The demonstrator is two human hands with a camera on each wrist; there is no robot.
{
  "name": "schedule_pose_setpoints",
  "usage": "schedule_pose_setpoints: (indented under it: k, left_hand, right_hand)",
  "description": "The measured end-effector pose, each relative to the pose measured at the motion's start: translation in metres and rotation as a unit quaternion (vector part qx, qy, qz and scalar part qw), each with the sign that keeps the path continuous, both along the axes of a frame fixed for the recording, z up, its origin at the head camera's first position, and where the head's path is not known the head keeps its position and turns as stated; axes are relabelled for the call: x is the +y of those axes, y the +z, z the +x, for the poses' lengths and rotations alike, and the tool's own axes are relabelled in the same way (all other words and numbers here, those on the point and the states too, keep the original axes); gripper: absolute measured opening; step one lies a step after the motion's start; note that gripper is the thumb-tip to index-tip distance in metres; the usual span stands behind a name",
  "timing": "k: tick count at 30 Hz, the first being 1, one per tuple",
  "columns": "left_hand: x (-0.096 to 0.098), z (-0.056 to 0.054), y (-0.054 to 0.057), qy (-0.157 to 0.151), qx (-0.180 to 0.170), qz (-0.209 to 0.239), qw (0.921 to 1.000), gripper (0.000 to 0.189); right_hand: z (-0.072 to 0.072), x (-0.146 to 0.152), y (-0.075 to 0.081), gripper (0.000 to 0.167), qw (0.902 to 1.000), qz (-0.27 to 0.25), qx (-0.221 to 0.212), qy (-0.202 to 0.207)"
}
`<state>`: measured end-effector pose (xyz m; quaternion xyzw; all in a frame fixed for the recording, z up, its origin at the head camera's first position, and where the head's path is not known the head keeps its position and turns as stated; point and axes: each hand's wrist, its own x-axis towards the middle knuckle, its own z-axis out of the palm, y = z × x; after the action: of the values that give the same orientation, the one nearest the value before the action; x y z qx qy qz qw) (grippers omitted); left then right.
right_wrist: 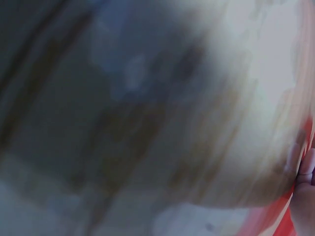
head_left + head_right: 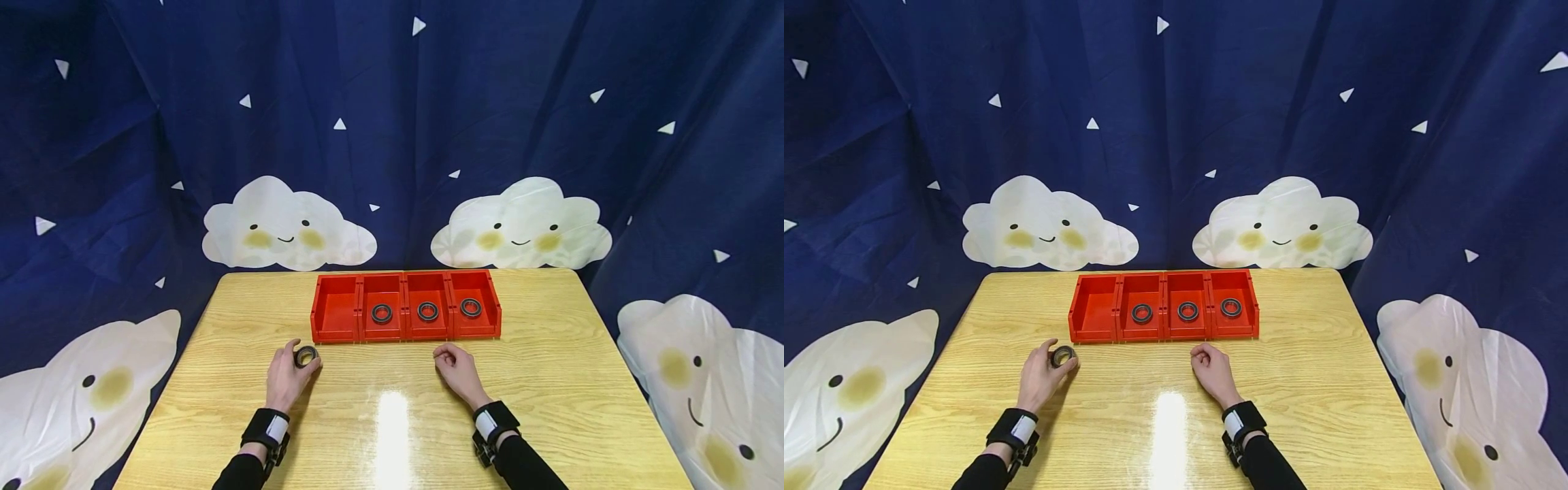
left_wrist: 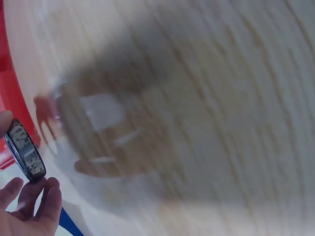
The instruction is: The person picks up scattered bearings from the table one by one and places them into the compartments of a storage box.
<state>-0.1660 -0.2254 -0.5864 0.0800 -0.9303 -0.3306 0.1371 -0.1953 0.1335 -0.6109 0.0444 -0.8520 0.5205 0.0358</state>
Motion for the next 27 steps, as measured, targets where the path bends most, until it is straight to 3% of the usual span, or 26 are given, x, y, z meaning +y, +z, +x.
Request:
schedule_pose_setpoints:
  k: [9,27]
  left_hand:
    - [0.008,-0.005,0.004,-0.008,0.011,0.026,0.9996,0.067]
    - [0.022,-0.014,0.013,-0.03,0.039,0.037,0.9981,0.069]
  right_hand:
    - [0.0,0.0,0.0,0.007,1.0,0.0,-0.002,0.002]
    - [0.0,0.001,-0.001,0.007,1.0,0.0,0.001,0.002]
